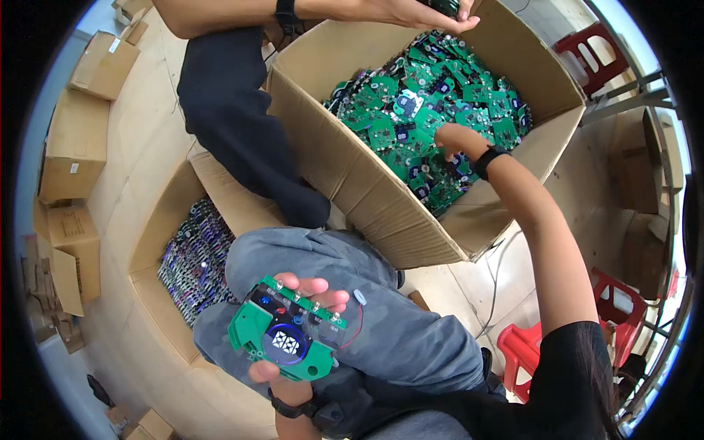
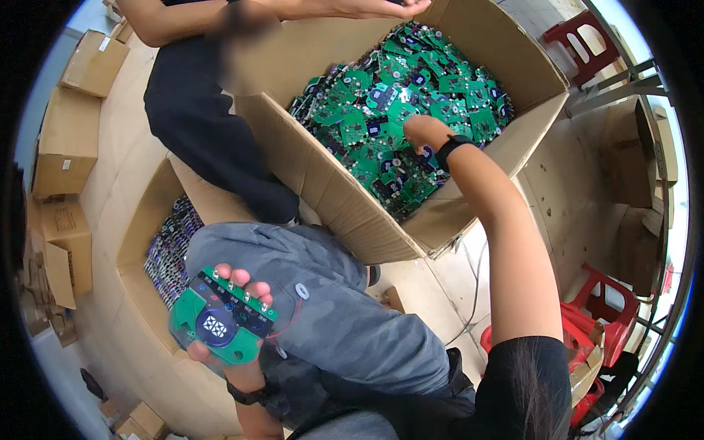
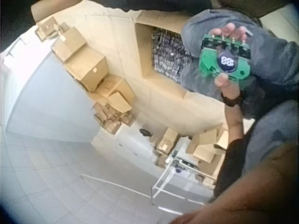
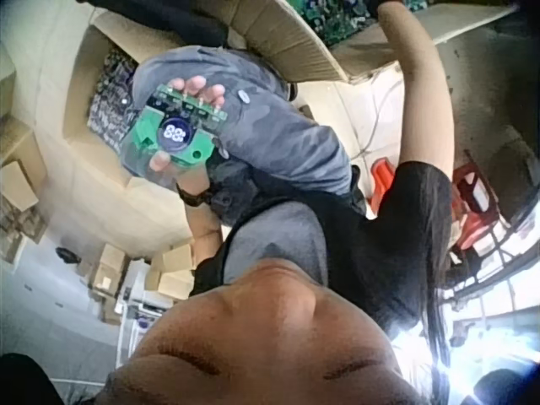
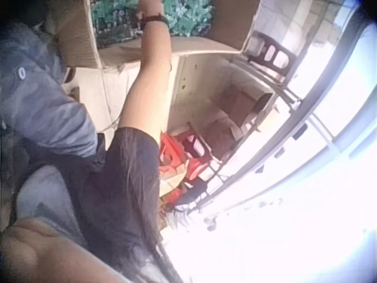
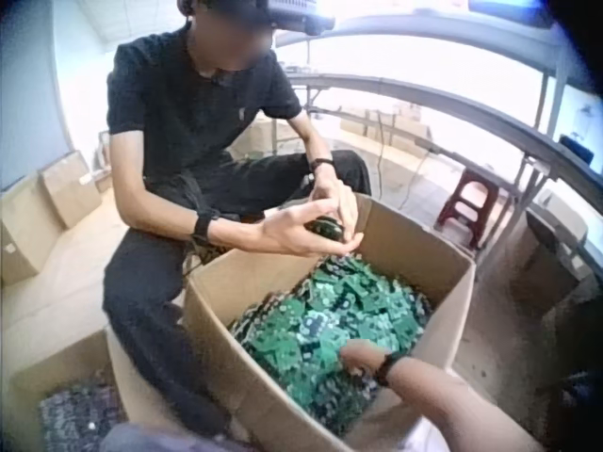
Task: Sorting and stacking electronic circuit boards from large shipping boxes.
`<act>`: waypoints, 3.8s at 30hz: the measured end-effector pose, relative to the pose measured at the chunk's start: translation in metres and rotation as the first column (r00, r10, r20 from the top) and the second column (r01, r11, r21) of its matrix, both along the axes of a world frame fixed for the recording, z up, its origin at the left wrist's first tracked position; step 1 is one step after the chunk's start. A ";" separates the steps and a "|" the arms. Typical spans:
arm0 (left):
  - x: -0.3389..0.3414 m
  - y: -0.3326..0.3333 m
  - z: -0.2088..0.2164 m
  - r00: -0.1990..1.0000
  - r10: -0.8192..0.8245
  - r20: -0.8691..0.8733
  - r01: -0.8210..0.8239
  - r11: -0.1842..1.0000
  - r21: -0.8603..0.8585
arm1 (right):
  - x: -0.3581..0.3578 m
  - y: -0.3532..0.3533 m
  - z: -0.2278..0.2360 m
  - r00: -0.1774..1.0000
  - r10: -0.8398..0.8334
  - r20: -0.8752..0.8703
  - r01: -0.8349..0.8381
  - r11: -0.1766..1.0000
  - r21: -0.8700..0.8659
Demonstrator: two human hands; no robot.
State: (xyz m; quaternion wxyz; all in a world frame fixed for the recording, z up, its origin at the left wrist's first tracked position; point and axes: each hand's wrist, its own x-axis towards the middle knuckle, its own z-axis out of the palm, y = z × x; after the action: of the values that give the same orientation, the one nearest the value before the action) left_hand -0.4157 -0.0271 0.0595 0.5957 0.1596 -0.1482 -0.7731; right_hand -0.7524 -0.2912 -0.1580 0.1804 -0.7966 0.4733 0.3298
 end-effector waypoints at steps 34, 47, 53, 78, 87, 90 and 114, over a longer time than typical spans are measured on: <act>-0.022 0.025 -0.004 0.891 0.352 0.288 -0.263 0.916 -0.304 | 0.150 0.267 0.253 -0.479 -0.497 0.723 0.395 0.614 0.684; -0.025 0.023 0.001 0.951 0.256 0.173 -0.229 0.960 -0.160 | 0.164 0.251 0.250 -0.177 0.123 0.977 0.638 0.770 0.019; -0.024 0.020 -0.001 0.953 0.261 0.154 -0.233 0.956 -0.177 | 0.167 0.244 0.252 -0.065 0.089 0.994 0.514 0.856 -0.043; -0.017 0.020 -0.009 0.929 0.301 0.214 -0.267 0.948 -0.176 | 0.173 0.245 0.255 0.070 0.066 0.995 0.337 0.938 -0.086; -0.015 0.019 -0.008 0.956 0.263 0.128 -0.232 0.948 -0.219 | 0.174 0.244 0.261 0.117 0.198 0.973 0.267 0.938 -0.223; -0.015 0.021 -0.004 0.950 0.274 0.151 -0.248 0.954 -0.169 | 0.174 0.246 0.263 0.135 0.202 0.970 0.257 0.938 -0.231; -0.016 0.026 0.005 0.948 0.114 0.299 -0.121 0.993 0.003 | 0.169 0.238 0.257 0.152 0.308 0.939 0.203 0.920 -0.335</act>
State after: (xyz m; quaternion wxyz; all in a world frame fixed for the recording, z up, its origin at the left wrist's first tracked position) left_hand -0.4315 -0.0014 0.0642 0.6097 0.2892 -0.2182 -0.7050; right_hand -0.5837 -0.0535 0.0993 0.2716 -0.8509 0.2657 -0.3628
